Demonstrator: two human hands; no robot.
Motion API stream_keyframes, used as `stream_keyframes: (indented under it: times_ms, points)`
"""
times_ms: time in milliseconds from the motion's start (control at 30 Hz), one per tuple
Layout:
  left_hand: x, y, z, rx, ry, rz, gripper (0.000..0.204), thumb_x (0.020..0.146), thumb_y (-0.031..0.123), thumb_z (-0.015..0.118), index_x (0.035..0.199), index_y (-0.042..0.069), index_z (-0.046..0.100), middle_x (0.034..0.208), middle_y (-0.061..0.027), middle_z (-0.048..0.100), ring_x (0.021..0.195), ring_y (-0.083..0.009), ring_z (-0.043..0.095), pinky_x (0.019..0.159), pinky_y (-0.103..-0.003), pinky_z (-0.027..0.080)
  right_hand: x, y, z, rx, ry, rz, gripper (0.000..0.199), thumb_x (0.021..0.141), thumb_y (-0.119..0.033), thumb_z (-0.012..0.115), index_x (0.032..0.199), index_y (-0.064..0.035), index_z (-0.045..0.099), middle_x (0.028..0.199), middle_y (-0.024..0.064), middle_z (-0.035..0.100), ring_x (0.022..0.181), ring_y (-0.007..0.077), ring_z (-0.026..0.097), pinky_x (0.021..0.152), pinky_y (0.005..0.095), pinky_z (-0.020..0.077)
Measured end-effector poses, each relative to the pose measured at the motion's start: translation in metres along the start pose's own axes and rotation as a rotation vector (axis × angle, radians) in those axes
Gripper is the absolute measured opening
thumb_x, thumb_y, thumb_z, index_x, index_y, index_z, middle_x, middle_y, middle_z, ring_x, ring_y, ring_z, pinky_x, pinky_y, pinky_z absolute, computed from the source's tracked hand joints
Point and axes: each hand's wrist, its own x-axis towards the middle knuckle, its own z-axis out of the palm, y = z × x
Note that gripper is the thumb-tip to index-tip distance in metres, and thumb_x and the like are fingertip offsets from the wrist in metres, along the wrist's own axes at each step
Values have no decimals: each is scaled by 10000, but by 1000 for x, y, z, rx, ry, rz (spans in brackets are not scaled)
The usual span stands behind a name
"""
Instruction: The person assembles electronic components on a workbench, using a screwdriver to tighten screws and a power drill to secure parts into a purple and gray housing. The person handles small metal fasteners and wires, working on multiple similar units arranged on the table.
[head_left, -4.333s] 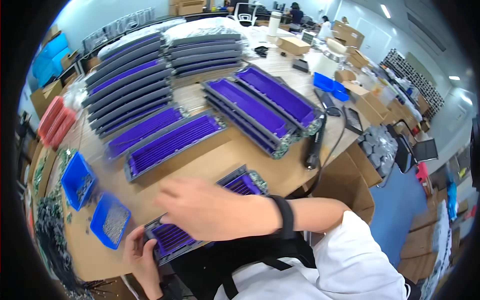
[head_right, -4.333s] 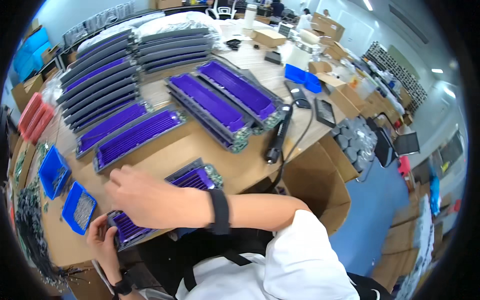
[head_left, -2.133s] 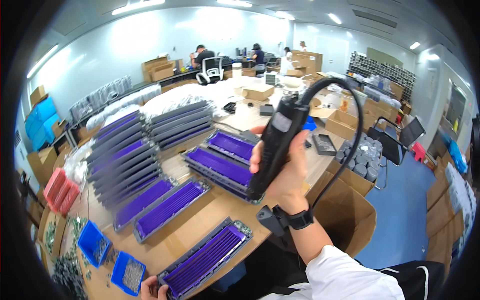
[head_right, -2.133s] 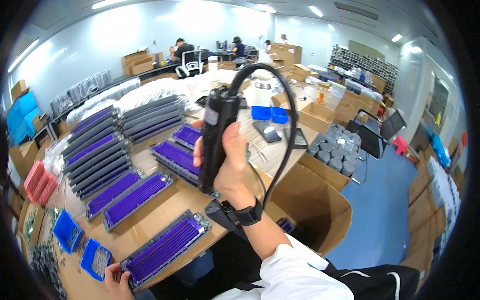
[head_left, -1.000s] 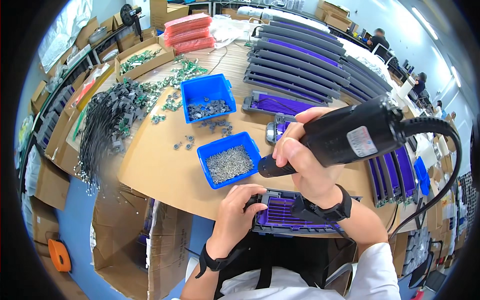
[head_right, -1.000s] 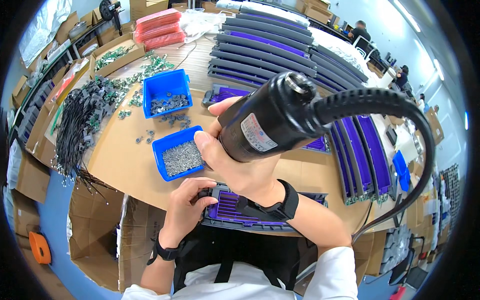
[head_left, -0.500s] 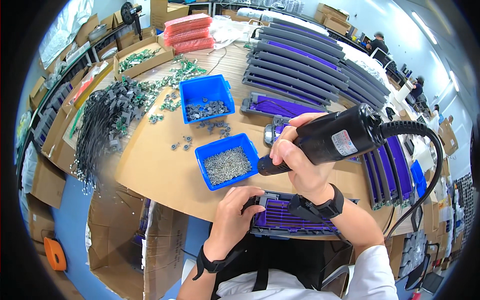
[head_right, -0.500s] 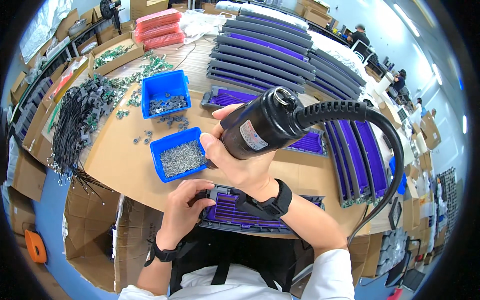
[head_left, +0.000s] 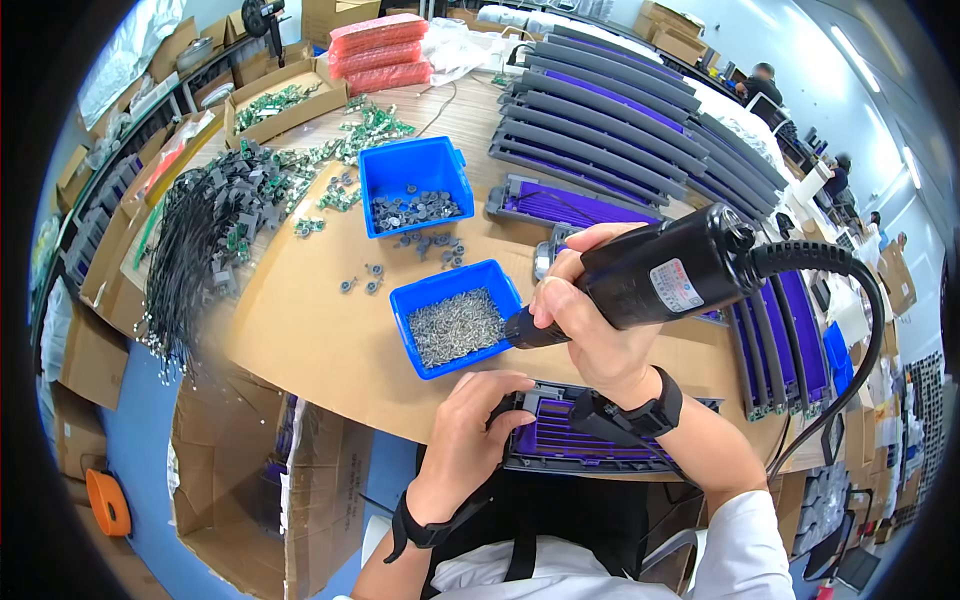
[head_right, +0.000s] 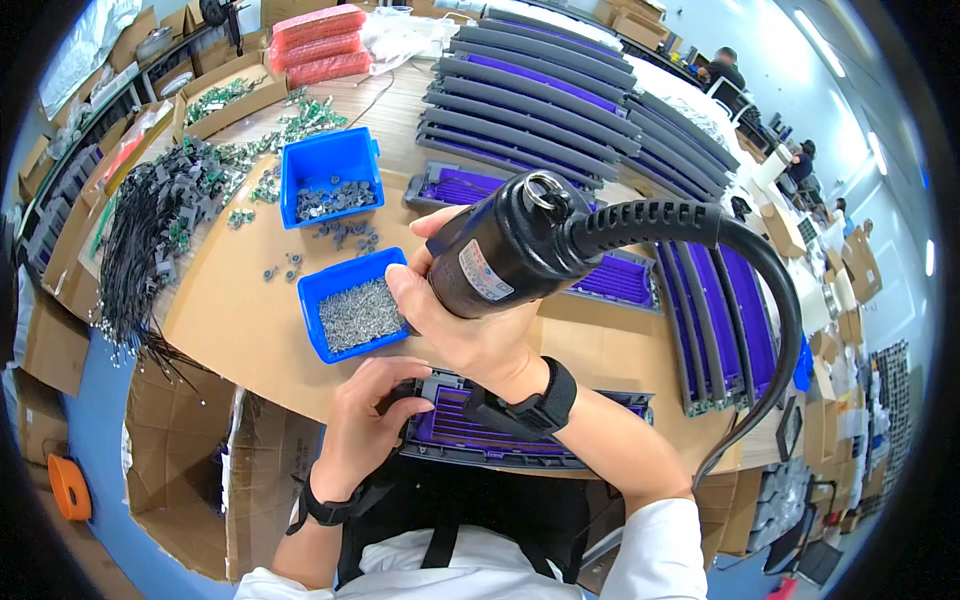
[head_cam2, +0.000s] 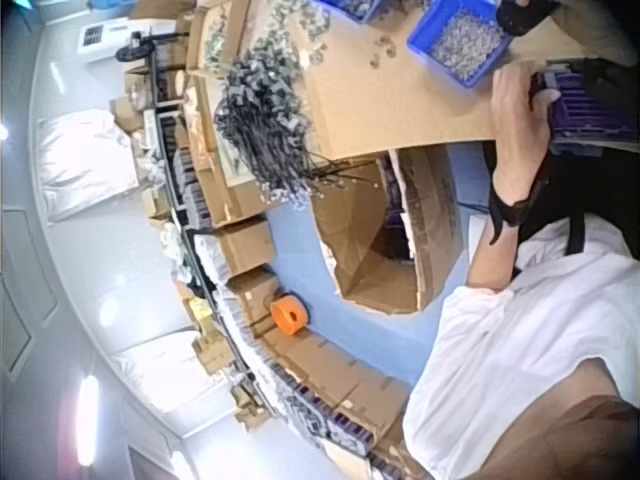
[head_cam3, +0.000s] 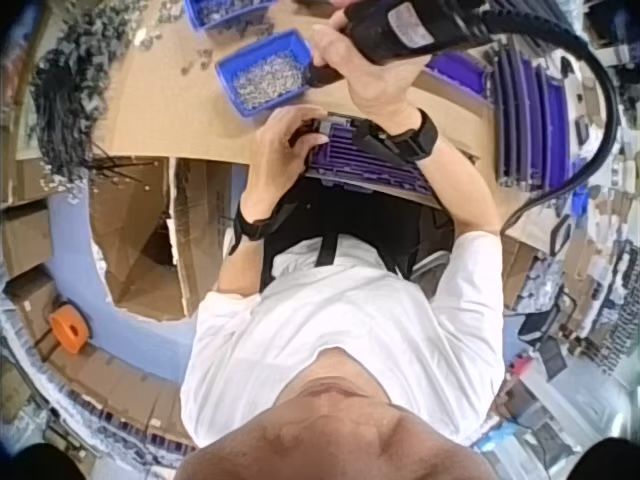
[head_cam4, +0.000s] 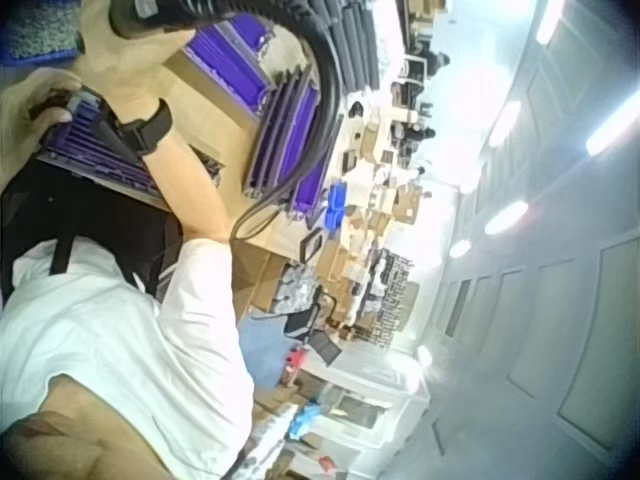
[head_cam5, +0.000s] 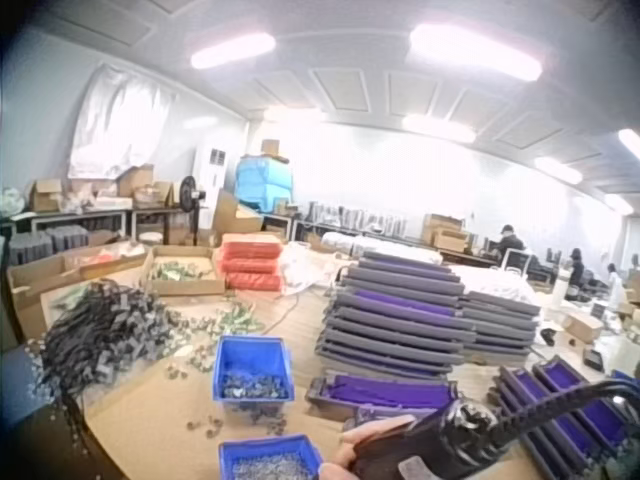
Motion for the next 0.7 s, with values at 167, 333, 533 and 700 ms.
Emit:
stream_keyframes:
  times_ms: [167,333,533,700]
  points:
    - [1,-1,1,-22,1,27,321,747,-15,763,1051,10,660,998,-132,673,933,-349,615,807,-407,500,1,-3,2,-84,-7,30,350,827,64,609,1134,-3,456,695,101,585,585,177,596,617,338,543]
    - [2,-1,0,-17,-1,37,320,750,-16,760,1052,7,658,1002,-133,672,937,-349,614,811,-410,497,1,-3,3,-93,-1,39,355,827,64,606,1139,0,450,697,106,586,585,178,595,613,336,540]
    - [2,-1,-1,17,-2,40,338,739,-17,780,1058,0,668,1022,-124,699,962,-319,646,817,-387,520,1,-1,1,-116,-1,13,359,825,56,605,1146,1,453,696,107,585,583,180,590,611,343,536]
    - [1,-3,0,26,0,27,382,723,-44,792,1080,-1,665,1099,-118,651,972,-273,650,788,-348,544,4,-2,-3,55,24,-39,366,818,71,704,1145,34,545,739,72,644,620,114,629,561,246,511]
